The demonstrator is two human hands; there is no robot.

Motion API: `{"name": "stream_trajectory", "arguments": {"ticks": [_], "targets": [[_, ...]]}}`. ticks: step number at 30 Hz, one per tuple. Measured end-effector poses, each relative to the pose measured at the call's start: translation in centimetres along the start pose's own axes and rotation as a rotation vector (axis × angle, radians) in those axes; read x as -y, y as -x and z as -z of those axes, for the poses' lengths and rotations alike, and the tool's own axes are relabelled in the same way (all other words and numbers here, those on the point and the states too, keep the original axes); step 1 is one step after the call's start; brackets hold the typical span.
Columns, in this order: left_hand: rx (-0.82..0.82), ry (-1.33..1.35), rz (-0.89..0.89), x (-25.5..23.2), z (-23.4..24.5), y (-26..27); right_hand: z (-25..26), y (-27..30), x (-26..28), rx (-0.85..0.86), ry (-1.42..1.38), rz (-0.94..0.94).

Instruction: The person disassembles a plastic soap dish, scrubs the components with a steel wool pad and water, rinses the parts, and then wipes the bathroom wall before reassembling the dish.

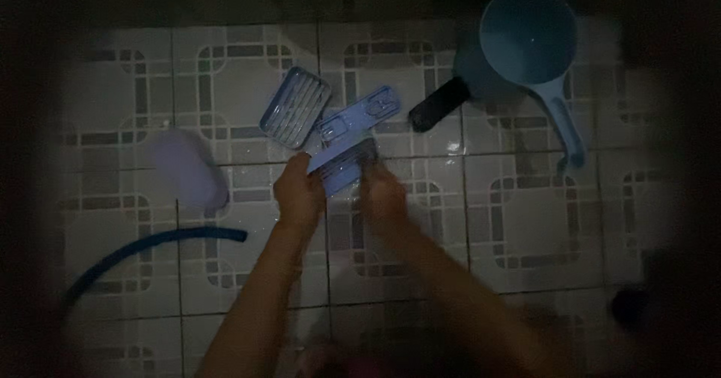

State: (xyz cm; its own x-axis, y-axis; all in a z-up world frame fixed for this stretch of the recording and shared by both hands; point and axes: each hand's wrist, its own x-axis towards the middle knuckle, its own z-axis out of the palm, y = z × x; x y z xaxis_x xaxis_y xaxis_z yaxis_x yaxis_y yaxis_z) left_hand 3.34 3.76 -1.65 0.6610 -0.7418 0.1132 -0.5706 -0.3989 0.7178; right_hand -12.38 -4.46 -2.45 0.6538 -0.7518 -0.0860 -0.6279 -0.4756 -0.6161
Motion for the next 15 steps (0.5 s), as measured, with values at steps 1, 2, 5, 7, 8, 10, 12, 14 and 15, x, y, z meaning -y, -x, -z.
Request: {"name": "stream_trajectory", "arguments": {"ticks": [1, 2, 5, 7, 8, 10, 12, 14, 15], "targets": [[-0.095, 0.003, -0.08, 0.1, -0.8, 0.2, -0.7, 0.9, 0.9, 0.002, -0.005, 0.032], [-0.012, 0.015, 0.023, 0.3, -1.0, 0.6, -1.5, 2.2, 2.3, 0.014, -0.028, 0.055], [0.16, 0.052, 0.239, -0.6, -0.8, -0.5, -1.1, 2.4, 4.4, 0.122, -0.044, 0.123], [0.203, 0.055, 0.318, -0.9, 0.5, 0.4, 1.1, 0.9, 3.0, 0.075, 0.006, -0.007], [0.205, 0.047, 0.31, -1.2, 0.4, 0.5, 2.9, -0.1, 1.7, 0.058, 0.033, -0.069], [0.204, 0.034, 0.283, -1.9, 0.2, 0.3, 5.0, -0.6, 1.4, 0.103, -0.099, -0.143], [0.127, 0.068, 0.176, -2.6, 0.7, 1.5, 6.2, -0.1, 1.9, 0.026, -0.18, -0.058], [0.135, -0.035, 0.116, -3.4, 1.0, 1.8, 6.7, 0.3, 2.5, -0.323, -0.147, 0.254], [0.182, -0.153, 0.109, -3.8, 1.0, 1.8, 6.3, 0.1, 3.2, -0.301, -0.135, 0.374]]}}
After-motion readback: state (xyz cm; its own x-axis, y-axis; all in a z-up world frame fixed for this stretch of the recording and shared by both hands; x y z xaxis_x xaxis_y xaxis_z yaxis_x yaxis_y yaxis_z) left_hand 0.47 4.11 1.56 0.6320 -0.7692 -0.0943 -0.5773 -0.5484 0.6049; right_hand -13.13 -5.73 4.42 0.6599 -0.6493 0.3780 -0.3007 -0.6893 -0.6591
